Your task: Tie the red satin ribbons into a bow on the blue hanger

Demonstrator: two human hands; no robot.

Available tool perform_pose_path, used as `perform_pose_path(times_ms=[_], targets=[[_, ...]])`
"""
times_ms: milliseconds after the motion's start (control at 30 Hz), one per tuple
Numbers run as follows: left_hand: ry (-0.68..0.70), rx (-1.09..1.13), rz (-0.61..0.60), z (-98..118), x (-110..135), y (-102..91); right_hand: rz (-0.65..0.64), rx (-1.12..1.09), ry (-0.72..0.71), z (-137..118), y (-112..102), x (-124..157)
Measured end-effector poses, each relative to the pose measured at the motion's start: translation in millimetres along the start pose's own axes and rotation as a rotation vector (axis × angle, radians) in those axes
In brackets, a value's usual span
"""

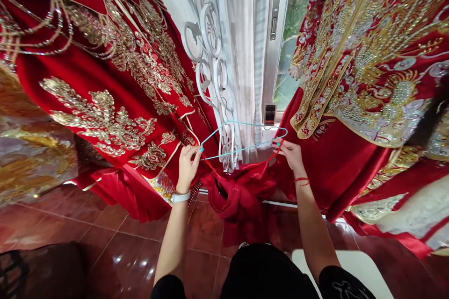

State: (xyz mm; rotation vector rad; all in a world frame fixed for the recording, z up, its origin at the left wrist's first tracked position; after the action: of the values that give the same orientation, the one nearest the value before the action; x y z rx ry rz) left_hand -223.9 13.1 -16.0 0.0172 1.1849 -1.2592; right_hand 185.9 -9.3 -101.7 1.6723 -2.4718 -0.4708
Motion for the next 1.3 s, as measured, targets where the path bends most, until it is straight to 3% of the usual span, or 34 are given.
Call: perform_pose_path(times_ms=[267, 400, 567, 800, 1100, 1300], targets=[[0.029, -0.003, -0.011, 1, -2, -2.1, 0.028, 0.096, -0.174, -55, -18, -27], [0.028, 0.011, -0.018, -1, -4, -0.5, -0.048, 0.27, -0.254, -81, -7, -35], [0.026, 0.011, -0.004, 0, -2, -0.4, -0.164, 0.399, -0.313, -103, 22, -42], [0.004, -0.026, 0.011, 3, 4, 6.6, -0.254, 0.532, -0.345, -101, 58, -36], [0.013, -0.146, 0.093, -3, 6, 8.8, -0.192, 0.971, -0.446, -90, 72, -25], [-0.011, -0.139, 0.093, -6, 7, 17.7, -0.287, 1.073, -0.47, -98, 78, -29]])
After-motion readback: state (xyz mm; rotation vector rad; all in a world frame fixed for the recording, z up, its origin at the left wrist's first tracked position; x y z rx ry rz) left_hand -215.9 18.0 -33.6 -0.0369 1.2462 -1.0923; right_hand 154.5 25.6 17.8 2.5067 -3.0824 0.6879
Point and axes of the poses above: each hand's wrist, its own x-axis away from the middle knuckle, its own y-axis out of the palm, z = x × y, the point moved 6 cm from there along -x, towards the middle knuckle, and after that the axes turned 4 degrees about y, right-handed, at the moved point
